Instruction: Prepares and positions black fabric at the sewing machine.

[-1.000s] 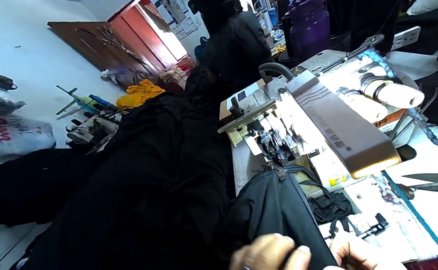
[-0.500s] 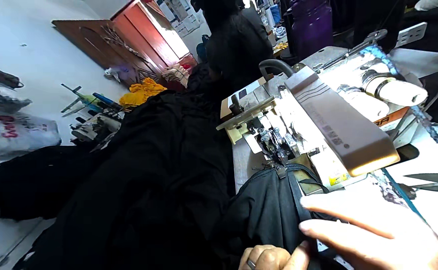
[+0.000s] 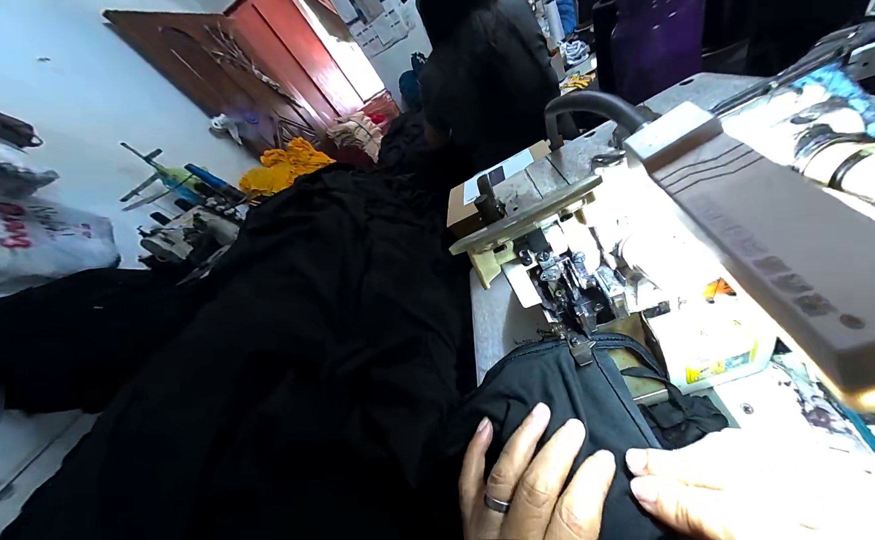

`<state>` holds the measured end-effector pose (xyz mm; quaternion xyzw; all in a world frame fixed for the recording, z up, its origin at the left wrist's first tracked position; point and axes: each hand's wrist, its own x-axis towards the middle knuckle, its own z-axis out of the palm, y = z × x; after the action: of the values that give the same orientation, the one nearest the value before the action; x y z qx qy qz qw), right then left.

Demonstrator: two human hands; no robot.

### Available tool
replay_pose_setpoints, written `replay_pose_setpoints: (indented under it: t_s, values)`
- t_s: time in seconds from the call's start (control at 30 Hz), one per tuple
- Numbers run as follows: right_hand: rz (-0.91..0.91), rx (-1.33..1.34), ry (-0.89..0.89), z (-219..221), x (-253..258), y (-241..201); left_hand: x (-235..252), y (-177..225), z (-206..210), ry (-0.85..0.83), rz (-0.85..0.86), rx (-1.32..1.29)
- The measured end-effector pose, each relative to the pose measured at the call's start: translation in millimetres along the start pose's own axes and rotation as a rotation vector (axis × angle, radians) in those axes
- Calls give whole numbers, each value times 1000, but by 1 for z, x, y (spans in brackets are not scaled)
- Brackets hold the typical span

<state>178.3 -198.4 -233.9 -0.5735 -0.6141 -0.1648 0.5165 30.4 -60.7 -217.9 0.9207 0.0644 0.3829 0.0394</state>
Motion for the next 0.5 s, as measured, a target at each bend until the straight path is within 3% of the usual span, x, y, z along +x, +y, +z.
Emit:
replay_pose_setpoints:
  t_s: [0.3,0.5]
  values:
    - [81,-37,21,23,7,10,33,-26,-9,-101,-47,57]
    - [167,-10,-47,-15,-13,12,47,-46,-1,-129,-163,-14]
